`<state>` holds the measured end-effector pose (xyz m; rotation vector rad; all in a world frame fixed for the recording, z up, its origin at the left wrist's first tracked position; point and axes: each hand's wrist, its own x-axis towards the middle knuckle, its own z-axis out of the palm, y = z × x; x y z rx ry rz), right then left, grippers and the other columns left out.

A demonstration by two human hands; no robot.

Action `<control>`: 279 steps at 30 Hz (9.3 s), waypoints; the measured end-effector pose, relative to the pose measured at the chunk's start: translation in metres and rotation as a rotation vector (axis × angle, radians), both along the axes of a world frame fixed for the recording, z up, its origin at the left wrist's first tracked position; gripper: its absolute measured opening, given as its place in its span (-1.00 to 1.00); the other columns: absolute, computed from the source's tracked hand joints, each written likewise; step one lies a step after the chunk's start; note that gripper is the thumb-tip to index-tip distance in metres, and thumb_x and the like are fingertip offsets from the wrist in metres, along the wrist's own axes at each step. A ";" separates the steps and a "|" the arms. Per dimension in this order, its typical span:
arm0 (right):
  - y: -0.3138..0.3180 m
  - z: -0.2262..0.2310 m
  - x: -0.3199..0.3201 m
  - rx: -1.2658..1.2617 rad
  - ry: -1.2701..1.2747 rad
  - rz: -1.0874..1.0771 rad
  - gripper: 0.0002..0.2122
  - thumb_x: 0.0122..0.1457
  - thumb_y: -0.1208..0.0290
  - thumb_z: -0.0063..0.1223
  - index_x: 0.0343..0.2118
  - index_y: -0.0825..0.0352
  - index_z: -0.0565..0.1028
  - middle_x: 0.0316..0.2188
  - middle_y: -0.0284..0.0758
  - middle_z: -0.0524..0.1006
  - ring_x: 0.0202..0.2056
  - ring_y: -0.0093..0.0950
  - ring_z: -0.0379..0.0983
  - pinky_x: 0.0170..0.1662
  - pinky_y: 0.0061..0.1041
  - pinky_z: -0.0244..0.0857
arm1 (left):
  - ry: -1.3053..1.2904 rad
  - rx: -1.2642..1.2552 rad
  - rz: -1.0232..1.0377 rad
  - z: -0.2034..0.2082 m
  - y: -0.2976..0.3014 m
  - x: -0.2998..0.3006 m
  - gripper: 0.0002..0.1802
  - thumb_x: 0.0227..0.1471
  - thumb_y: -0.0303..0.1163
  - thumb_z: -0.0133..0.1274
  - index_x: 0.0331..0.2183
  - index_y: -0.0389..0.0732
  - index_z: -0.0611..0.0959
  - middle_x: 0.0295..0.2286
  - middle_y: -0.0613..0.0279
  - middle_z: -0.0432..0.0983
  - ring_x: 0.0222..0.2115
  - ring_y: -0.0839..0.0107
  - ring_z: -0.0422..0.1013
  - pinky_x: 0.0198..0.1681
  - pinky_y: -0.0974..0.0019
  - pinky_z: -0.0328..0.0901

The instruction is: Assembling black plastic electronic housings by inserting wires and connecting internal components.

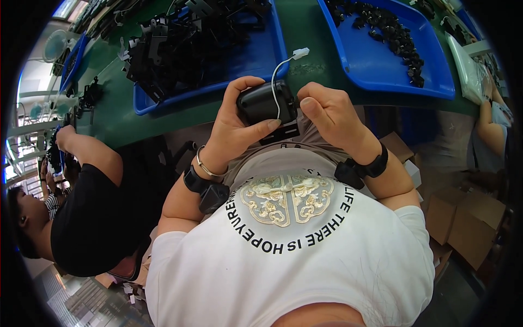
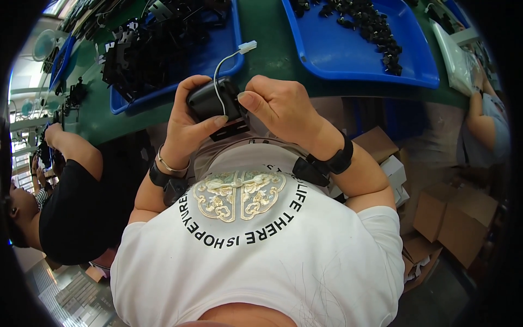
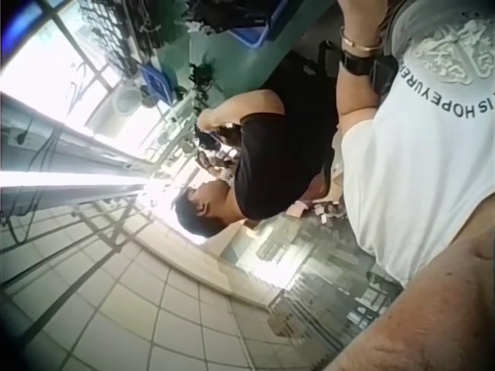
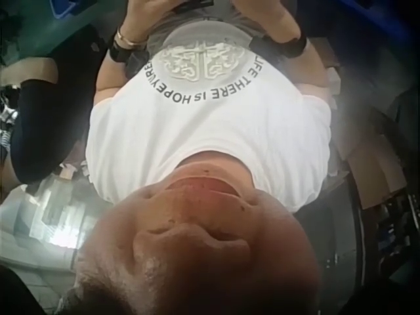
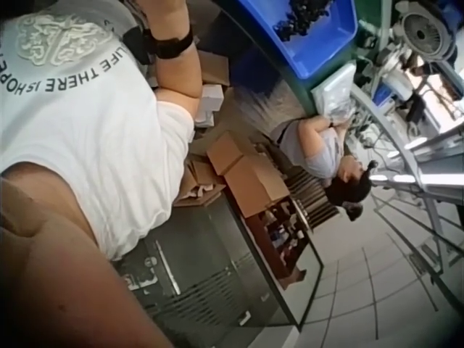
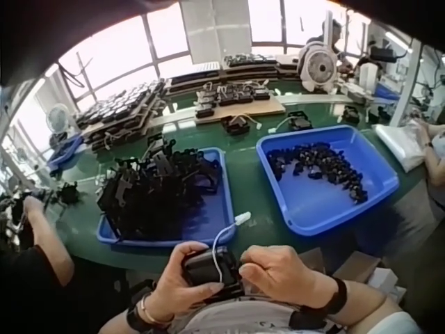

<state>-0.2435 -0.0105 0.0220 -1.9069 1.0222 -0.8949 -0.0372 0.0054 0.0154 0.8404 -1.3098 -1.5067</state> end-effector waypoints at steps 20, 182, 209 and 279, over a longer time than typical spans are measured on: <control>-0.004 -0.009 0.006 -0.264 -0.079 -0.060 -0.65 0.21 0.12 -0.18 -0.53 0.33 0.37 -0.64 -0.29 0.33 -0.52 -0.39 0.23 -0.44 -0.48 0.12 | 0.006 0.030 -0.014 -0.001 0.002 0.001 -0.28 -0.23 -0.61 0.22 -0.03 -0.19 0.23 -0.18 0.22 0.31 -0.17 0.51 0.30 -0.10 0.43 0.28; -0.183 0.005 -0.098 -0.349 0.739 -0.111 -0.78 -0.07 0.50 0.11 -0.30 0.39 0.47 -0.43 -0.19 0.52 -0.37 -0.32 0.47 -0.27 -0.45 0.34 | 0.465 0.531 -0.116 0.012 -0.004 0.012 -0.44 -0.08 -0.45 0.05 0.00 -0.34 0.31 -0.23 0.07 0.45 -0.26 0.37 0.45 -0.17 0.32 0.36; -0.074 0.051 -0.075 0.045 -0.033 0.101 -0.80 0.03 0.63 0.06 -0.25 0.37 0.43 -0.37 -0.41 0.47 -0.33 -0.65 0.41 -0.20 -0.67 0.31 | 0.559 0.408 -0.081 -0.006 -0.003 0.018 -0.50 0.03 -0.54 -0.05 0.03 -0.23 0.27 -0.16 0.00 0.40 -0.28 0.24 0.48 -0.36 0.22 0.49; -0.004 -0.012 0.003 -0.168 -0.074 0.013 -0.78 0.16 0.27 -0.03 -0.32 0.36 0.40 -0.54 -0.30 0.43 -0.55 -0.46 0.35 -0.48 -0.58 0.21 | 0.346 0.281 0.079 -0.003 0.004 -0.003 -0.46 -0.07 -0.64 0.04 -0.04 -0.15 0.25 -0.17 0.14 0.35 -0.14 0.34 0.35 -0.07 0.30 0.30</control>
